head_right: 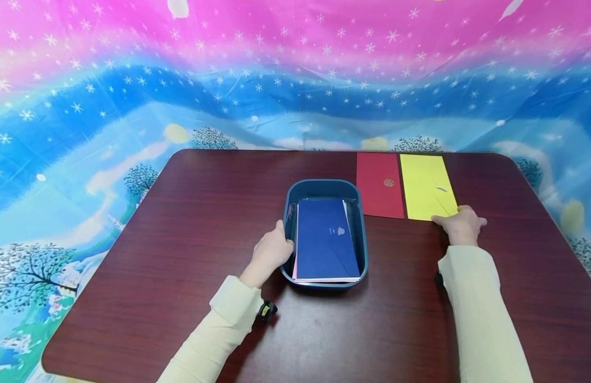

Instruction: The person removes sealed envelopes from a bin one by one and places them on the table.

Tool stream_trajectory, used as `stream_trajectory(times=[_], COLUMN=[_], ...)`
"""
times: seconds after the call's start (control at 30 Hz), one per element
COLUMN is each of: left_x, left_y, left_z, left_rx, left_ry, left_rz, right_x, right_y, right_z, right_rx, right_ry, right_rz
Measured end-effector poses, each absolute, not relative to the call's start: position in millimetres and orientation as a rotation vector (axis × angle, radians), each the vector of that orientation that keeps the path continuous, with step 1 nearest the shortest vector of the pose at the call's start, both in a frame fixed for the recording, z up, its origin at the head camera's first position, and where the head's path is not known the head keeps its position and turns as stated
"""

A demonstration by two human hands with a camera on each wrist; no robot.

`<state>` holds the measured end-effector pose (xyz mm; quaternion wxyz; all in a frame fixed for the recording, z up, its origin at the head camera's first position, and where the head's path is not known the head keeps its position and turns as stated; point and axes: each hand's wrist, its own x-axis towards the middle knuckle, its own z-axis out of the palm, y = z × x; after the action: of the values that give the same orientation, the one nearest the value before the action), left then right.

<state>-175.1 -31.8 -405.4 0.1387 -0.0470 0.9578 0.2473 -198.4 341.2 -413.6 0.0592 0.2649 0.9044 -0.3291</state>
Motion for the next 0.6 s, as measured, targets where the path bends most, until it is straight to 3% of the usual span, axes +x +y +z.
stream_trajectory(times=[0.6], left_x=[-175.5], left_y=[-31.0], left_z=[-405.5], left_rx=[-0.140], left_ry=[2.773], left_rz=[0.724], right_x=[-194.0], right_y=[342.2], right_z=[-413.0], right_rx=[0.782], right_ry=[2.744], right_rz=[-1.049])
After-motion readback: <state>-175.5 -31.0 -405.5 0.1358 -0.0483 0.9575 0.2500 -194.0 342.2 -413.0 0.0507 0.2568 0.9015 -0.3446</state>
